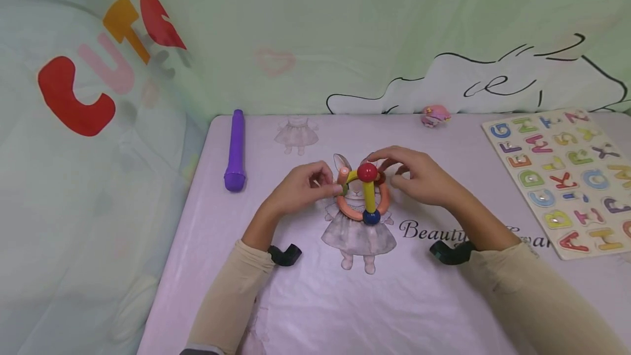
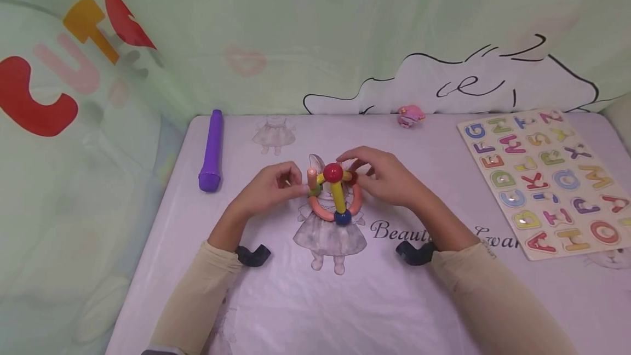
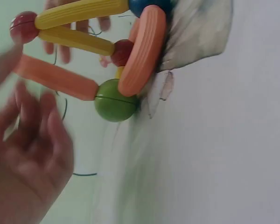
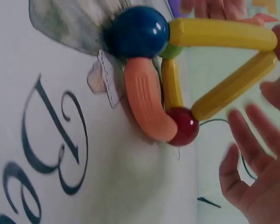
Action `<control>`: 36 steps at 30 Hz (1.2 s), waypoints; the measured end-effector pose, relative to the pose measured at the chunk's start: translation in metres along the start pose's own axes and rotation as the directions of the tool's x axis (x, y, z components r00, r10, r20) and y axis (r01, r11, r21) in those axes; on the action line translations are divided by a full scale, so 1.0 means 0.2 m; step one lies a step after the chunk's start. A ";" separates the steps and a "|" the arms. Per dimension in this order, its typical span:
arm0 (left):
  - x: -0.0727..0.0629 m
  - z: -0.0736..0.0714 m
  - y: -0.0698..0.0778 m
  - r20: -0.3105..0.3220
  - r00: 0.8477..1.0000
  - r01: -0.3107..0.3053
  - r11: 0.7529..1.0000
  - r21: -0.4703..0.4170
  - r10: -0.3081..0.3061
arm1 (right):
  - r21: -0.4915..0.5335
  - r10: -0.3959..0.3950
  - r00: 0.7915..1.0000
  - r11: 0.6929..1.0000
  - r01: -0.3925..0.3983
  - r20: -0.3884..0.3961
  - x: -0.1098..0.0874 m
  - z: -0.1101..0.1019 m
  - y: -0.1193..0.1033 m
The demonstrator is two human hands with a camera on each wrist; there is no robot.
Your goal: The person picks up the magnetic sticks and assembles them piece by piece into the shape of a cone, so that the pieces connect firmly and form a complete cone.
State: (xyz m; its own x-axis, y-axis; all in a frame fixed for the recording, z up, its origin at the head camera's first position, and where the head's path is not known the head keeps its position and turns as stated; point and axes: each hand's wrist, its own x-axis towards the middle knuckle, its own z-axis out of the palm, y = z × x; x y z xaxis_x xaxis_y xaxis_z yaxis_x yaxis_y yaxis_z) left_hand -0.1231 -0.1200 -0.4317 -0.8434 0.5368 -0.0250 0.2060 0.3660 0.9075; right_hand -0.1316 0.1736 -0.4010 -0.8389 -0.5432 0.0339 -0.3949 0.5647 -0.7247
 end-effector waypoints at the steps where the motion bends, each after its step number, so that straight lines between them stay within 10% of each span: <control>1: 0.00 0.00 -0.01 -0.041 0.999 0.001 1.000 -0.001 -0.001 | -0.002 0.015 1.000 1.000 -0.015 -0.013 0.00 0.00 -0.01; 11: 0.02 0.03 -0.05 0.048 0.998 -0.032 0.999 0.028 0.030 | -0.062 0.056 0.996 0.997 -0.052 0.066 -0.02 0.09 -0.07; 36: 0.04 0.12 -0.02 0.030 0.997 -0.069 0.991 0.111 0.066 | 0.073 -0.056 0.995 0.996 0.050 0.087 -0.02 0.09 -0.03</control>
State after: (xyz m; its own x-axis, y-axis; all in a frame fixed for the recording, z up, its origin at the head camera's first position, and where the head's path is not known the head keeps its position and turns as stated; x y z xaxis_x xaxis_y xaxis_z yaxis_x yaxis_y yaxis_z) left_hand -0.1192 -0.0992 -0.4456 -0.8127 0.5822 0.0228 0.3177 0.4100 0.8550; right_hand -0.1184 0.1614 -0.4092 -0.7798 -0.6258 0.0147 -0.4080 0.4903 -0.7701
